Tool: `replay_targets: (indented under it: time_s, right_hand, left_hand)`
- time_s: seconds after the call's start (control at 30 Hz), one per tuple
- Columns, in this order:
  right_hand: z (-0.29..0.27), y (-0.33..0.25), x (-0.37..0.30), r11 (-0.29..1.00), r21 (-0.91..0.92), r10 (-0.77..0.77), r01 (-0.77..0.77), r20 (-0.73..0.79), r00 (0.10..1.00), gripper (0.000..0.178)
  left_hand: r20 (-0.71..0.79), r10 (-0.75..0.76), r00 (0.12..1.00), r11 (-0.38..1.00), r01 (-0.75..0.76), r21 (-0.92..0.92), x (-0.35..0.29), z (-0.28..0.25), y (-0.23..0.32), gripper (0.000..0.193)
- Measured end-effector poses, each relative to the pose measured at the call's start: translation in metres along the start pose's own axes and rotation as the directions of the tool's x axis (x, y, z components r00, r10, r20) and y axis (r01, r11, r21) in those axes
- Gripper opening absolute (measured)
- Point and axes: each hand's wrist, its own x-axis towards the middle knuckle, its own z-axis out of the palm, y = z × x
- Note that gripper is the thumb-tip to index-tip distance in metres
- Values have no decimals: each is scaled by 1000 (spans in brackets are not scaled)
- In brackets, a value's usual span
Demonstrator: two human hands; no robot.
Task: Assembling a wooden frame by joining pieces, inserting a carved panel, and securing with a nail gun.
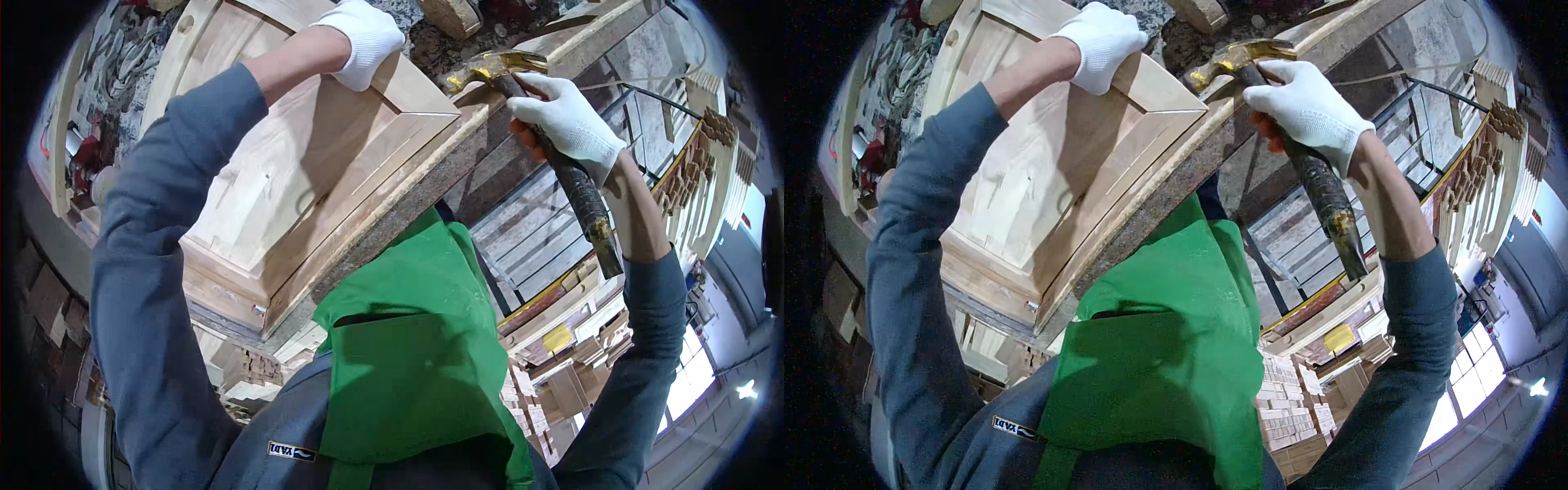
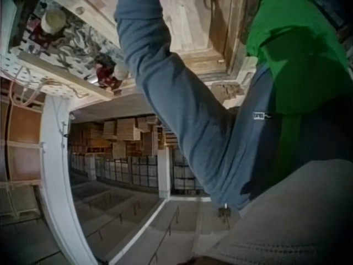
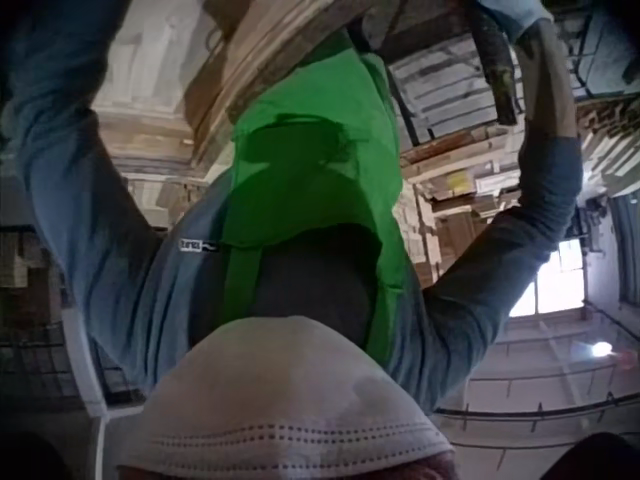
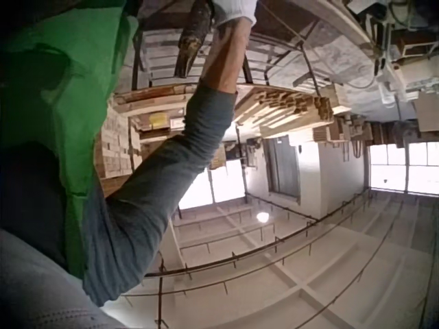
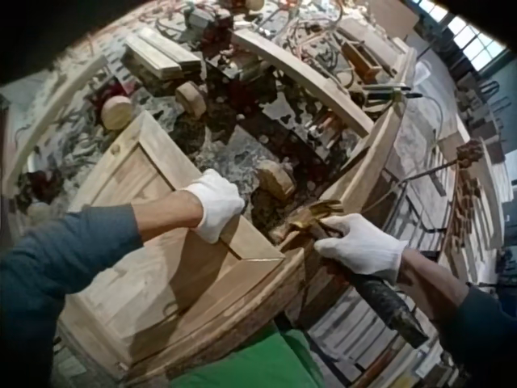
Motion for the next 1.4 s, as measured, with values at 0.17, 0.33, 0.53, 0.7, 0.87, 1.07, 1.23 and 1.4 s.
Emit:
replay_targets:
  time_s: [0.17,0.33,0.53,0.7,0.87,1.07,1.23,1.4]
  right_hand:
    - [-7,-3,7,997,-72,-12,15,42,999,26]
    - [-10,-6,11,993,-99,-59,58,-9,998,27]
    - [0,-13,6,990,-135,-39,41,15,999,26]
    - [1,-13,6,991,-103,-87,82,-39,996,24]
    - [3,-8,11,995,-70,-68,69,26,997,22]
    - [-2,4,6,996,-71,-52,52,3,999,21]
    - [2,-1,-21,999,-40,-27,22,-118,993,22]
    - [9,12,-50,1000,17,10,-7,-201,979,34]
  left_hand:
    - [-28,-17,999,1000,17,1,-4,-1,3,26]
    - [-85,-37,996,999,36,-8,-7,4,6,25]
    - [-126,-39,991,999,35,-29,-9,5,7,25]
    - [-195,-34,980,999,26,-44,-9,12,7,23]
    - [-53,-60,997,997,57,-54,-7,-1,9,31]
    - [6,-195,981,981,195,-5,-8,-5,23,29]
    - [-81,-237,968,971,237,-6,-13,8,19,22]
    - [-99,-220,971,975,217,-39,-5,17,15,24]
